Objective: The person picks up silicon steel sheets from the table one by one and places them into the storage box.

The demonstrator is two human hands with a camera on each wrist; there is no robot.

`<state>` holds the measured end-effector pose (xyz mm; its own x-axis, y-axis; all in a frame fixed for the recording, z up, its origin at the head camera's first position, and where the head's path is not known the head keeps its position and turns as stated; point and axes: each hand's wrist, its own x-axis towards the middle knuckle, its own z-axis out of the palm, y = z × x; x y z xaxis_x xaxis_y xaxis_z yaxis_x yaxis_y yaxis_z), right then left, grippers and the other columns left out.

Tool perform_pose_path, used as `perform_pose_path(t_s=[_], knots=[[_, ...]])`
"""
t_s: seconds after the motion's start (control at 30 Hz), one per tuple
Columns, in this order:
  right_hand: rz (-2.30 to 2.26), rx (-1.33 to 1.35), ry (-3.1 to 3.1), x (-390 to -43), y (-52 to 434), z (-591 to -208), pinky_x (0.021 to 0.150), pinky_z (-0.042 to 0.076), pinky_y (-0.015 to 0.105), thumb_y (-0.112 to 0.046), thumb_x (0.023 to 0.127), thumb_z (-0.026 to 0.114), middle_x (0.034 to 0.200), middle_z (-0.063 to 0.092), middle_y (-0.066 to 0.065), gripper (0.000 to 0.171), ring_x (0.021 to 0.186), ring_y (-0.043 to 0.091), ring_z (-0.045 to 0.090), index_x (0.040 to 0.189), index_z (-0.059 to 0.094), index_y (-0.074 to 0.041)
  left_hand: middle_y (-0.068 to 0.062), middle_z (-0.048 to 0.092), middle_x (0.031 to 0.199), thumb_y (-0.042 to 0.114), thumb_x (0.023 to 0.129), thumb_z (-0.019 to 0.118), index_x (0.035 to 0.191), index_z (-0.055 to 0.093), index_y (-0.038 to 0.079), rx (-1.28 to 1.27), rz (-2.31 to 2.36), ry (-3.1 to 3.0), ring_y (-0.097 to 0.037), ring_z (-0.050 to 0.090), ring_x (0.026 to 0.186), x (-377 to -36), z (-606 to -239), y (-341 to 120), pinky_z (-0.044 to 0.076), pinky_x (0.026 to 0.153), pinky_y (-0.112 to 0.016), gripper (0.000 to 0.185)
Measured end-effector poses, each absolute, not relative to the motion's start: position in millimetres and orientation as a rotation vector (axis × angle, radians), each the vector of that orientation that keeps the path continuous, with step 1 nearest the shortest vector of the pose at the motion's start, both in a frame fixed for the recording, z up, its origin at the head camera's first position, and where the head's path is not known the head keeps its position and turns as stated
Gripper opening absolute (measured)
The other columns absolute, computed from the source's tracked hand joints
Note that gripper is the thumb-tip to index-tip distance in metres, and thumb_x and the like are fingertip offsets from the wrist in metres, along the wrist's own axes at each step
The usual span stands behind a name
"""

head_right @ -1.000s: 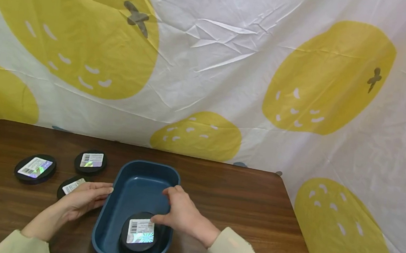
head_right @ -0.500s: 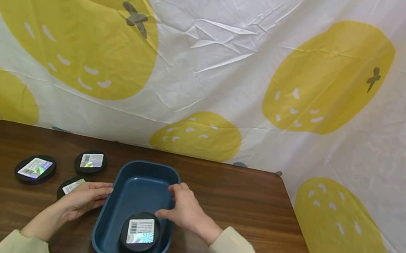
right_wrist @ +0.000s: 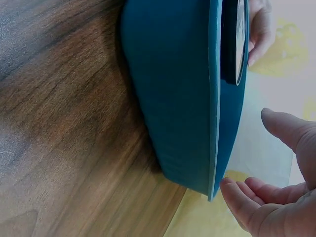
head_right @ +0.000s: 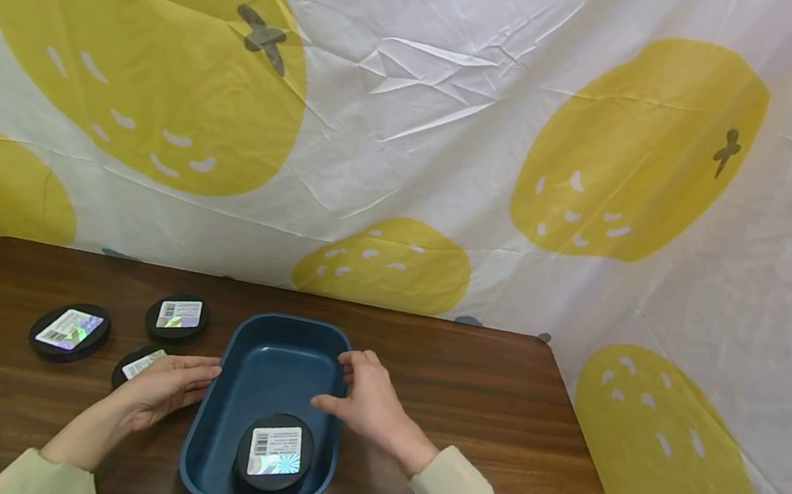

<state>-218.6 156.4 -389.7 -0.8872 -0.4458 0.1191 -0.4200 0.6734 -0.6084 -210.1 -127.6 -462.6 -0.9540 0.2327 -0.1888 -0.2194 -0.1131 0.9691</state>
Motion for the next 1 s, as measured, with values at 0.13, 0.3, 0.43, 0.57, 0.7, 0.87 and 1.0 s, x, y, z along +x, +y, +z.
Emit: perform_pose_path(t_s=[0.13, 0.3, 0.43, 0.57, 0.7, 0.87, 1.0], knots=[[-1.043, -0.721, 2.865, -220.5, 157.9, -390.9, 0.080, 0.052, 0.039, -0.020, 0.075, 0.079, 0.102, 0.055, 0.016, 0.055, 0.093, 0.028, 0.058, 0.114, 0.054, 0.008, -0.023, 0.056, 0.121, 0.007, 0.094, 0.050, 0.130, 0.029, -0.026, 0.028, 2.150, 1.860, -0.012, 0.056, 0.101, -210.4, -462.7, -128.8, 0.047, 0.093, -0.032, 0.053], [-1.159, -0.691, 2.870, -222.0, 159.9, -393.8, 0.082, 0.052, 0.041, -0.018, 0.077, 0.078, 0.103, 0.054, 0.017, 0.053, 0.094, 0.030, 0.058, 0.116, 0.053, 0.009, -0.026, 0.054, 0.123, 0.007, 0.094, 0.050, 0.130, 0.029, -0.026, 0.001, 2.146, 1.873, -0.013, 0.057, 0.101, -209.8, -460.4, -128.9, 0.047, 0.093, -0.033, 0.053], [-1.274, -0.654, 2.876, -223.0, 161.9, -398.4, 0.084, 0.052, 0.041, -0.014, 0.078, 0.076, 0.101, 0.054, 0.017, 0.051, 0.094, 0.031, 0.059, 0.116, 0.053, 0.009, -0.028, 0.050, 0.126, 0.007, 0.094, 0.050, 0.130, 0.030, -0.025, -0.033, 2.136, 1.884, -0.014, 0.056, 0.103, -209.0, -457.7, -128.8, 0.046, 0.095, -0.033, 0.053], [-1.354, -0.630, 2.898, -224.2, 163.1, -402.6, 0.085, 0.052, 0.040, -0.009, 0.078, 0.076, 0.099, 0.054, 0.018, 0.048, 0.093, 0.031, 0.058, 0.114, 0.053, 0.010, -0.024, 0.053, 0.121, 0.007, 0.093, 0.052, 0.130, 0.030, -0.025, -0.052, 2.156, 1.862, -0.012, 0.057, 0.099, -208.4, -455.6, -131.0, 0.048, 0.092, -0.029, 0.054], [-1.419, -0.576, 2.911, -226.3, 163.5, -406.7, 0.085, 0.052, 0.040, -0.007, 0.077, 0.076, 0.101, 0.054, 0.020, 0.045, 0.094, 0.031, 0.056, 0.113, 0.054, 0.010, -0.010, 0.060, 0.107, 0.005, 0.093, 0.051, 0.131, 0.027, -0.026, -0.025, 2.202, 1.808, -0.006, 0.058, 0.092, -207.5, -453.2, -136.5, 0.049, 0.086, -0.022, 0.054], [-1.491, -0.513, 2.912, -228.2, 164.9, -409.9, 0.083, 0.053, 0.041, -0.008, 0.078, 0.075, 0.100, 0.054, 0.020, 0.043, 0.092, 0.031, 0.056, 0.112, 0.055, 0.009, -0.006, 0.060, 0.107, 0.004, 0.094, 0.050, 0.132, 0.024, -0.025, 0.012, 2.223, 1.775, -0.005, 0.058, 0.093, -206.1, -450.2, -144.5, 0.049, 0.085, -0.020, 0.055], [-1.536, -0.471, 2.909, -229.0, 164.3, -411.1, 0.081, 0.053, 0.041, -0.009, 0.079, 0.074, 0.098, 0.055, 0.021, 0.041, 0.091, 0.031, 0.057, 0.111, 0.055, 0.009, -0.008, 0.060, 0.109, 0.004, 0.094, 0.050, 0.131, 0.026, -0.025, 0.016, 2.234, 1.778, -0.006, 0.059, 0.095, -206.2, -449.0, -148.4, 0.049, 0.086, -0.021, 0.053]])
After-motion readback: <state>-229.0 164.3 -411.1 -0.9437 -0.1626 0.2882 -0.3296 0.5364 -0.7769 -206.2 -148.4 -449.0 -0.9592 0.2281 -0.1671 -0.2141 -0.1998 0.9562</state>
